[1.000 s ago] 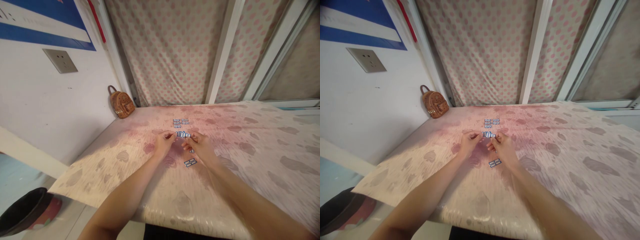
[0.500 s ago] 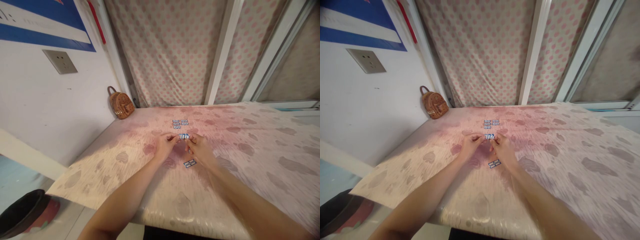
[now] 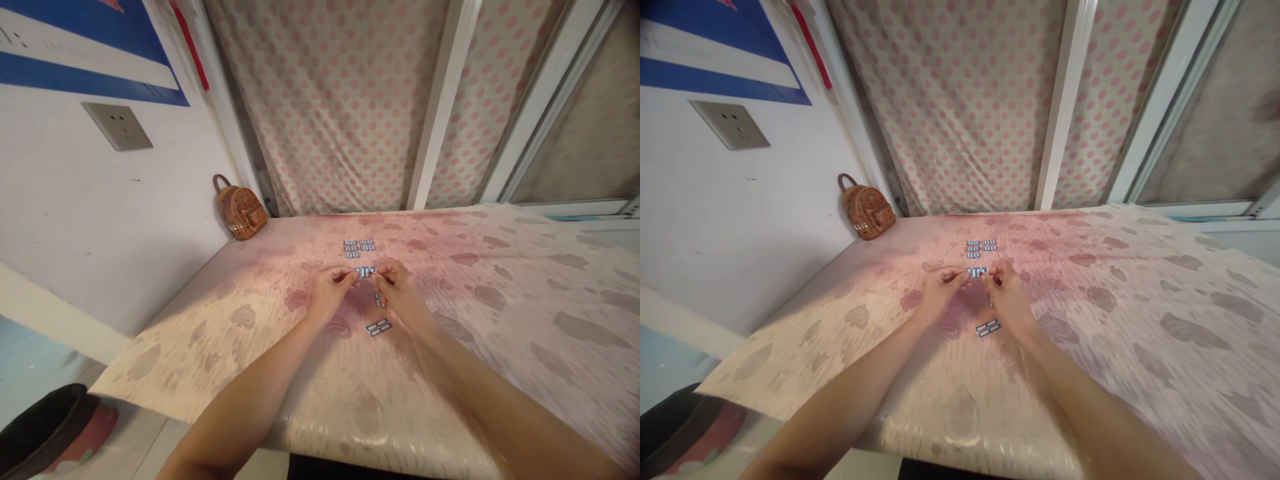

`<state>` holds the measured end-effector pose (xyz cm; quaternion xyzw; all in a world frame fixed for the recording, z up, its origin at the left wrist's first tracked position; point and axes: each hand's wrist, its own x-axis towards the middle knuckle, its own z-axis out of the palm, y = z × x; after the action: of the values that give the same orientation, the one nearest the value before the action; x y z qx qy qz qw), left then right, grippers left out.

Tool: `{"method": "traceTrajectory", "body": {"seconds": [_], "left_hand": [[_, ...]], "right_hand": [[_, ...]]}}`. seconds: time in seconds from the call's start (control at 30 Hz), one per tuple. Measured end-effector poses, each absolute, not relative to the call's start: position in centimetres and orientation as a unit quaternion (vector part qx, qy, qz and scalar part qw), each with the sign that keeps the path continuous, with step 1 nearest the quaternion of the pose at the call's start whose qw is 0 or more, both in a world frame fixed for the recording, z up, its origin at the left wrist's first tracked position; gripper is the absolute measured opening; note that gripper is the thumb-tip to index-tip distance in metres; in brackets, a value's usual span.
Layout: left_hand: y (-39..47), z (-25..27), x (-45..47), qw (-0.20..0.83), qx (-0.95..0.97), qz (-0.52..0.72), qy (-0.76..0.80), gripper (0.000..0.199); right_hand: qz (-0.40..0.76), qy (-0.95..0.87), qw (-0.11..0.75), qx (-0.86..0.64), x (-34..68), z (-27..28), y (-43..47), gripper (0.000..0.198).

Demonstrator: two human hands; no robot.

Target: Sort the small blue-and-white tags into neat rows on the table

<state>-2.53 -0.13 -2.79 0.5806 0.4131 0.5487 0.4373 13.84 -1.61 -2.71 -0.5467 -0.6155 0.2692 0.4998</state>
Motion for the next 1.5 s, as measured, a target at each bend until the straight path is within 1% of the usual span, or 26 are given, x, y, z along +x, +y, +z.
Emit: {"method": "traceTrajectory", "body": {"seconds": [0.07, 0.23, 0.43, 0.8, 0.97, 1.2, 1.27, 1.4, 1.43, 1.5], "left_hand": [[-0.1, -2.8, -2.5, 0.442, 0.573, 0.553, 0.413, 0.019], [-0.6, -2.3, -2.4, 0.441, 0.578, 0.542, 0.421, 0.019], [-0.9, -2.2, -2.2, 0.446, 0.58, 0.537, 0.421, 0.02], [-0.6, -2.2, -2.6, 0.441, 0.584, 0.545, 0.41, 0.02], [-0.2, -2.6, -2.6, 0.468, 0.557, 0.552, 0.407, 0.021], [0.1, -2.9, -2.5, 0.487, 0.543, 0.547, 0.411, 0.023], [0.3, -2.9, -2.7, 0.479, 0.54, 0.551, 0.418, 0.02], [0.7, -2.6, -3.5, 0.456, 0.534, 0.565, 0.434, 0.015], [0.8, -2.5, -3.7, 0.447, 0.536, 0.566, 0.439, 0.013], [1.0, -2.2, -4.1, 0.432, 0.541, 0.566, 0.449, 0.011]], "right_hand": [[0.28, -0.615, 0.504, -0.538, 14.0, -2.7, -1.4, 0.02], [0.302, -0.637, 0.472, -0.53, 13.8, -2.0, -1.8, 0.026], [0.322, -0.645, 0.453, -0.524, 13.3, -1.7, -2.2, 0.03], [0.368, -0.635, 0.472, -0.489, 13.4, -1.7, -2.1, 0.029], [0.396, -0.622, 0.481, -0.474, 13.5, -1.9, -1.8, 0.034], [0.407, -0.624, 0.463, -0.48, 13.5, -1.9, -1.9, 0.038], [0.407, -0.608, 0.482, -0.481, 14.0, -1.8, -1.5, 0.036], [0.355, -0.544, 0.575, -0.498, 16.4, -1.1, 0.1, 0.03], [0.339, -0.531, 0.584, -0.512, 17.2, -0.8, 0.5, 0.025], [0.324, -0.535, 0.559, -0.545, 18.7, -0.3, 1.1, 0.015]]}}
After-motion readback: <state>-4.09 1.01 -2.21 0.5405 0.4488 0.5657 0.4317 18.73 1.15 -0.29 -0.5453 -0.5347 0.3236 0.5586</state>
